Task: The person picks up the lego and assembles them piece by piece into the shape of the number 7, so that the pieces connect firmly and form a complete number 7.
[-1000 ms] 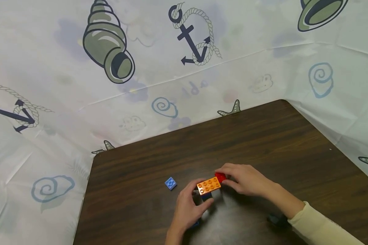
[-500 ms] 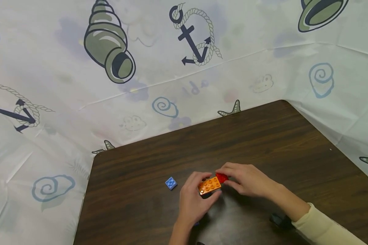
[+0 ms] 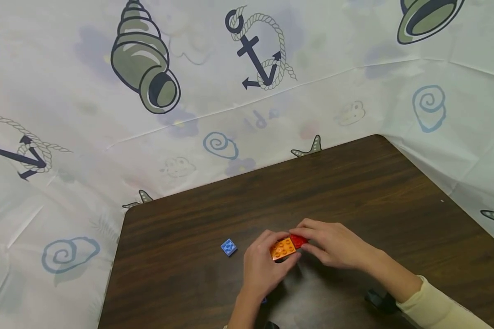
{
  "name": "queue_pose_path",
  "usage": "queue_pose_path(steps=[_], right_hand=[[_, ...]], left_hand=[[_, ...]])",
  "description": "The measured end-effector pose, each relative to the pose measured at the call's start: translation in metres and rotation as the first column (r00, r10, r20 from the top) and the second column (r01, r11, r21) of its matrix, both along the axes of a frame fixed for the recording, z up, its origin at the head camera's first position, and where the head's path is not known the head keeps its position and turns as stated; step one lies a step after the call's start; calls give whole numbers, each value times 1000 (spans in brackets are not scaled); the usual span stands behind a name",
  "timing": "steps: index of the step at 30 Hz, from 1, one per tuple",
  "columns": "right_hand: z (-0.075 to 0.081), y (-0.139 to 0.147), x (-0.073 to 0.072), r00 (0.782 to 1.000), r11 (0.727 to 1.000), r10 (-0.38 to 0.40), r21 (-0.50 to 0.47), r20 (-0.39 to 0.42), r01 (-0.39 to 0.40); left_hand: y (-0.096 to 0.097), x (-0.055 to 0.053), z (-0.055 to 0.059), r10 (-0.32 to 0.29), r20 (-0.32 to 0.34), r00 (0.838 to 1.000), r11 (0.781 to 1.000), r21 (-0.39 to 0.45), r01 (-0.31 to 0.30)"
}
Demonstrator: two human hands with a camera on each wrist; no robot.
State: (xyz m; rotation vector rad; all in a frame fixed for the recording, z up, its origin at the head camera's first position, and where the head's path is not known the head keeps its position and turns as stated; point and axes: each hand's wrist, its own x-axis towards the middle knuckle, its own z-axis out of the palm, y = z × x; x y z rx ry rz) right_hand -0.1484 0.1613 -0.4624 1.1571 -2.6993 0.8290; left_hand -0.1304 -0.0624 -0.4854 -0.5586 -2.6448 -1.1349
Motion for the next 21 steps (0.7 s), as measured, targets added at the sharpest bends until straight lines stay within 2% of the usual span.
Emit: queue_pose_path(steps=[4,10,21], right_hand=[[1,0,2,1000,1000,13,-15,5,-13],[5,0,1,999,998,41,-50,-5,-41],[5,1,2,998,997,56,-47,-2,-56]], left_hand=[[0,0,0,-2,14,1000,1000,14,2],[0,-2,-3,-16,-7,1000,999,46,16],[0,-2,-5,-21,19,1000,998,54,20]])
